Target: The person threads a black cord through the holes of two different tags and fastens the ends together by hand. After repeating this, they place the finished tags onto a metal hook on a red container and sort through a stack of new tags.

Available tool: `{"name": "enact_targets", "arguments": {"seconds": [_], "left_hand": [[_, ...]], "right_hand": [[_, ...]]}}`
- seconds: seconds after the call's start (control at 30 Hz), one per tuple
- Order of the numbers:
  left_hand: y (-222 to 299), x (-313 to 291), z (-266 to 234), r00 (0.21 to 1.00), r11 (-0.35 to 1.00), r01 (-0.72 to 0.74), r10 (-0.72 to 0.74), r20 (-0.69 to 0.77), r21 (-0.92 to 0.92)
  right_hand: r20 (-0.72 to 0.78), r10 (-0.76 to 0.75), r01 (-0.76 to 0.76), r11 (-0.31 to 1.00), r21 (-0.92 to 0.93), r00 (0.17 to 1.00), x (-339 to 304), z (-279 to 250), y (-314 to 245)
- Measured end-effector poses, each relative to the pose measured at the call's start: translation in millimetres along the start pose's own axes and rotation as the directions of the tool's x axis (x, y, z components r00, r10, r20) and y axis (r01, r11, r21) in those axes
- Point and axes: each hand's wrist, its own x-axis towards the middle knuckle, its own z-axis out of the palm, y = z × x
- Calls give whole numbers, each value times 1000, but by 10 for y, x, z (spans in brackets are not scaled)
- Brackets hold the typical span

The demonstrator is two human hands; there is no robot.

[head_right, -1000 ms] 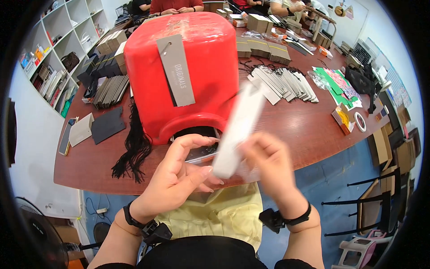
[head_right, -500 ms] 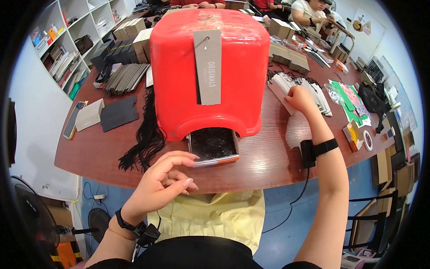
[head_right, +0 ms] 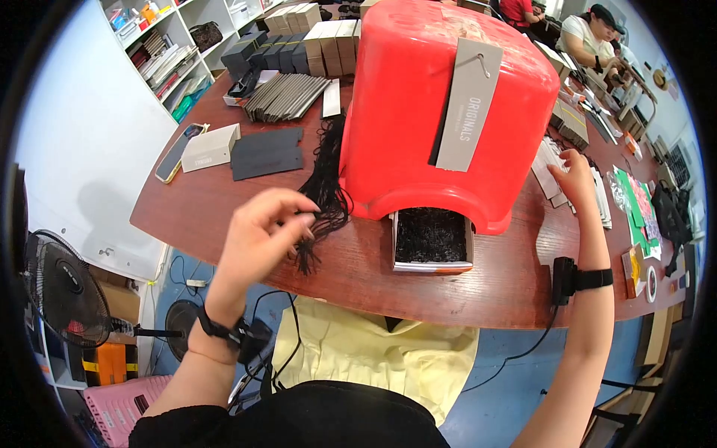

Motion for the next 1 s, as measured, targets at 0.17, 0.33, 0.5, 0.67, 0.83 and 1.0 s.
{"name": "enact_targets", "arguments": {"seconds": [0.17, 0.33, 0.5, 0.67, 0.83, 1.0], "left_hand": [[-194, 431, -89, 999, 975, -31, 35, -18, 218], [-454, 637, 93, 977, 786, -214, 188, 106, 581], [-326, 623, 77, 978, 847, -207, 179, 104, 489], [287, 201, 197, 992, 958, -104, 118, 37, -266], [503, -286, 619, 952, 909, -45, 164, 257, -414], [320, -203, 993, 967, 907, -5, 110, 228, -420]], "right_hand": [[65, 107, -118, 972, 201, 992, -177, -303, -480], [126, 68, -104, 946, 306, 990, -309, -422, -864], [72, 27, -52, 924, 378, 997, -414, -616, -1080], [98, 51, -106, 673, 732, 994, -788, -750, -1618], [191, -428, 310, 839, 447, 883, -960, -579, -2114], [402, -464, 318, 869, 379, 789, -897, -508, -2111]]}}
